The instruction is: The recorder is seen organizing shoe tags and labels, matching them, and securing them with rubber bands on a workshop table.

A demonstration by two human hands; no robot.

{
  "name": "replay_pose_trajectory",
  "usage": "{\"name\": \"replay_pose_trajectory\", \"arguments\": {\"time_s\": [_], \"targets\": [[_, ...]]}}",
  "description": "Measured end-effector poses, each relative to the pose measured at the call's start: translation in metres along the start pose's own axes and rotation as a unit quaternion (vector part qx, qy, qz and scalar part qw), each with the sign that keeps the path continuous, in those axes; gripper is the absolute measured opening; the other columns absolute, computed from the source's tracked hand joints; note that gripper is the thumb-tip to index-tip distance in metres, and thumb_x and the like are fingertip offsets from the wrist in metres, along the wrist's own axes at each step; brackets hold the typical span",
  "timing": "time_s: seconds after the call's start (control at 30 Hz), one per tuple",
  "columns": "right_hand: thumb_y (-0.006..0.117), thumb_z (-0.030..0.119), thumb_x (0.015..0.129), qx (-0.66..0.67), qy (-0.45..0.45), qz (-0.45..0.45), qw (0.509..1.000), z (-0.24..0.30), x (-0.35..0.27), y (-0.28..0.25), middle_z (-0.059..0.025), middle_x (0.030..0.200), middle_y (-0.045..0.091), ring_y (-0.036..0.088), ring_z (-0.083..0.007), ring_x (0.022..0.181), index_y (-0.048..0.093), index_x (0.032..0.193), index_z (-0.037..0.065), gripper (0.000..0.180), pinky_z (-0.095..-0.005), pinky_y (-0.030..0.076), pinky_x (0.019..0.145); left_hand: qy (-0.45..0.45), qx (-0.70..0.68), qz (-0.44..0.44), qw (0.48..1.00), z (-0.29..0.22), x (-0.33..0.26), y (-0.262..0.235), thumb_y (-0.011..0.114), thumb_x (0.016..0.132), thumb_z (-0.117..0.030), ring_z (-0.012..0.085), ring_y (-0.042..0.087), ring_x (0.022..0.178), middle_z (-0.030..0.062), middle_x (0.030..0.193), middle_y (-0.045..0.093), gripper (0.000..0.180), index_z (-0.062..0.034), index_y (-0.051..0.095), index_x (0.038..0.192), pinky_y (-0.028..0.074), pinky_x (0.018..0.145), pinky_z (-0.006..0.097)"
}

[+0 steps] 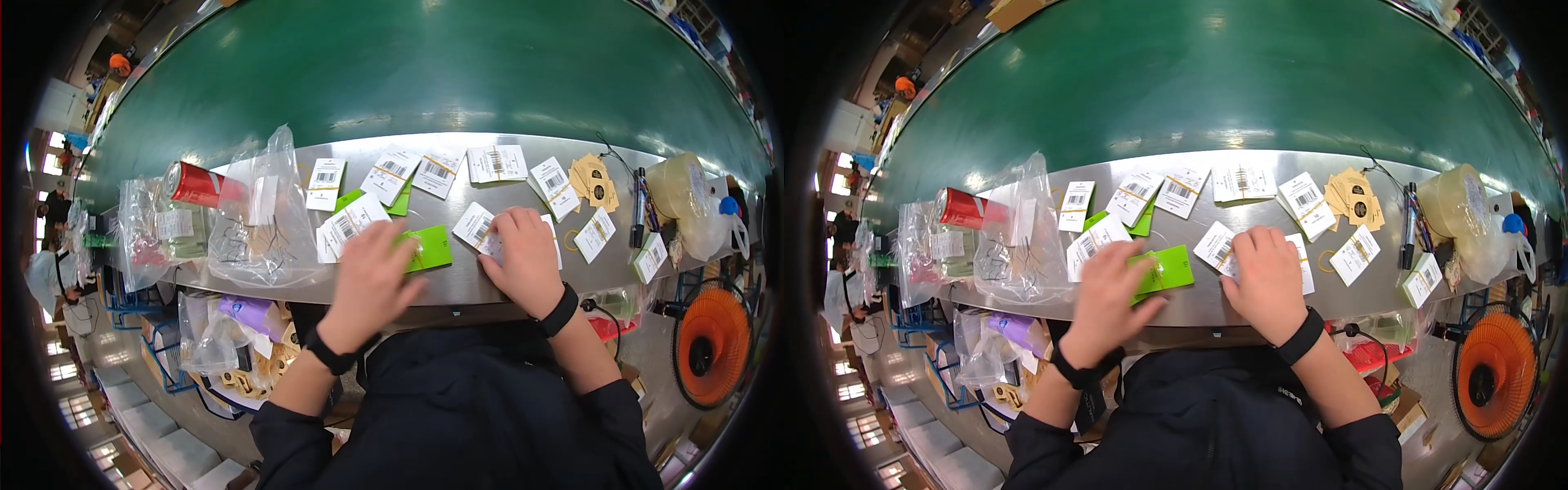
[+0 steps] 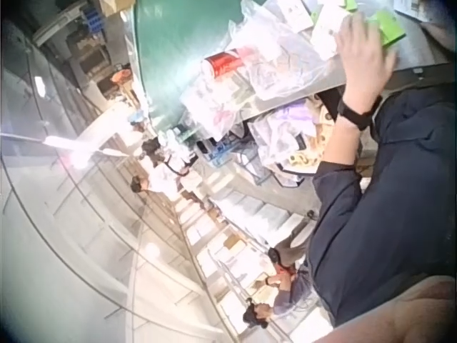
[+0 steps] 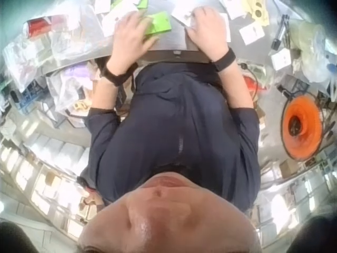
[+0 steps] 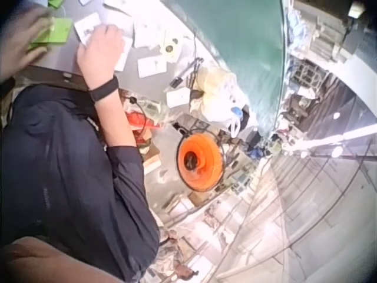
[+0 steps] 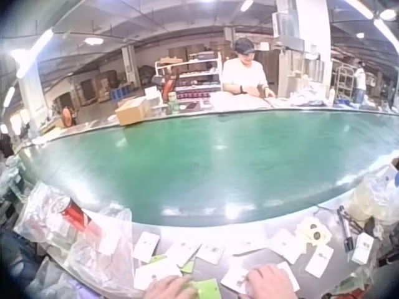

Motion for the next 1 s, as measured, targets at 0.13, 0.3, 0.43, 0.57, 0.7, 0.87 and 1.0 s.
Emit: {"name": "replay_pose_trajectory", "arguments": {"time_s": [0.13, 0.3, 0.43, 0.57, 0.7, 0.87, 1.0], "targets": [[0.072, 0.017, 0.058, -0.022, 0.006, -0.004, 1.000, -0.003, 0.002, 0.000, -0.0087, 0.089, 0.049, 0.047, -0.0266, 0.086, 0.051, 0.089, 0.006, 0.039, -0.0379, 0.038, 0.072, 0.005, 0.001, -0.006, 1.000, -0.008, -0.003, 0.024, 0.068, 0.066, -0.018, 0.0271, 0.047, 0.101, 0.0083, 0.108, 0.050, 0.035, -0.0070, 0.053, 0.096, 0.034, 0.084, 0.040], [0.072, 0.016, 0.060, 0.010, -0.012, -0.023, 1.000, 0.004, 0.002, -0.008, -0.0099, 0.102, 0.051, 0.047, -0.0280, 0.097, 0.052, 0.092, 0.005, 0.039, -0.0399, 0.038, 0.078, 0.013, -0.057, -0.096, 0.994, -0.008, 0.006, 0.025, 0.062, 0.072, -0.009, 0.0238, 0.052, 0.085, 0.0072, 0.092, 0.056, 0.023, -0.0057, 0.055, 0.093, 0.038, 0.073, 0.036], [0.066, 0.009, 0.069, 0.159, -0.044, 0.008, 0.986, 0.022, 0.005, 0.000, -0.0116, 0.096, 0.057, 0.054, -0.0278, 0.088, 0.052, 0.095, 0.002, 0.031, -0.0362, 0.043, 0.074, -0.032, -0.216, -0.106, 0.970, -0.003, 0.006, 0.029, 0.060, 0.074, -0.004, 0.0258, 0.054, 0.084, 0.0099, 0.091, 0.057, 0.023, -0.0032, 0.055, 0.096, 0.041, 0.072, 0.036], [0.054, 0.003, 0.080, 0.325, 0.046, 0.071, 0.942, 0.010, 0.009, 0.012, -0.0085, 0.080, 0.060, 0.057, -0.0160, 0.068, 0.052, 0.096, -0.002, 0.017, -0.0261, 0.046, 0.063, -0.047, -0.191, -0.179, 0.964, 0.003, -0.009, 0.012, 0.065, 0.070, -0.009, 0.0291, 0.052, 0.090, 0.0117, 0.098, 0.056, 0.032, -0.0030, 0.055, 0.100, 0.041, 0.077, 0.037], [0.050, 0.004, 0.084, 0.373, 0.108, 0.101, 0.916, -0.005, 0.017, 0.016, -0.0040, 0.080, 0.059, 0.053, -0.0076, 0.068, 0.052, 0.100, -0.002, 0.018, -0.0225, 0.044, 0.061, -0.046, -0.041, -0.058, 0.996, 0.005, -0.033, 0.011, 0.068, 0.066, -0.014, 0.0287, 0.049, 0.095, 0.0096, 0.106, 0.053, 0.040, -0.0044, 0.055, 0.103, 0.039, 0.080, 0.037], [0.049, 0.006, 0.085, 0.415, 0.124, 0.120, 0.893, -0.008, 0.021, 0.027, -0.0022, 0.077, 0.057, 0.050, -0.0068, 0.065, 0.052, 0.107, -0.001, 0.024, -0.0218, 0.043, 0.059, -0.040, -0.001, -0.040, 0.998, 0.010, -0.037, 0.015, 0.066, 0.069, -0.013, 0.0272, 0.050, 0.095, 0.0100, 0.105, 0.053, 0.035, -0.0045, 0.055, 0.102, 0.039, 0.078, 0.037], [0.048, 0.005, 0.084, 0.384, 0.116, 0.139, 0.905, -0.003, 0.016, 0.021, -0.0024, 0.081, 0.056, 0.050, -0.0067, 0.064, 0.049, 0.113, 0.000, 0.029, -0.0208, 0.042, 0.055, -0.052, -0.021, -0.041, 0.998, 0.016, -0.034, 0.011, 0.061, 0.075, -0.010, 0.0253, 0.056, 0.080, 0.0100, 0.090, 0.059, 0.026, -0.0040, 0.055, 0.100, 0.043, 0.068, 0.035]]}}
Point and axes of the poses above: each hand's wrist, its own x-axis towards the middle knuckle, its own y-axis out of the palm, z = x × y, the point moved 4 cm from there along x, towards the middle knuckle
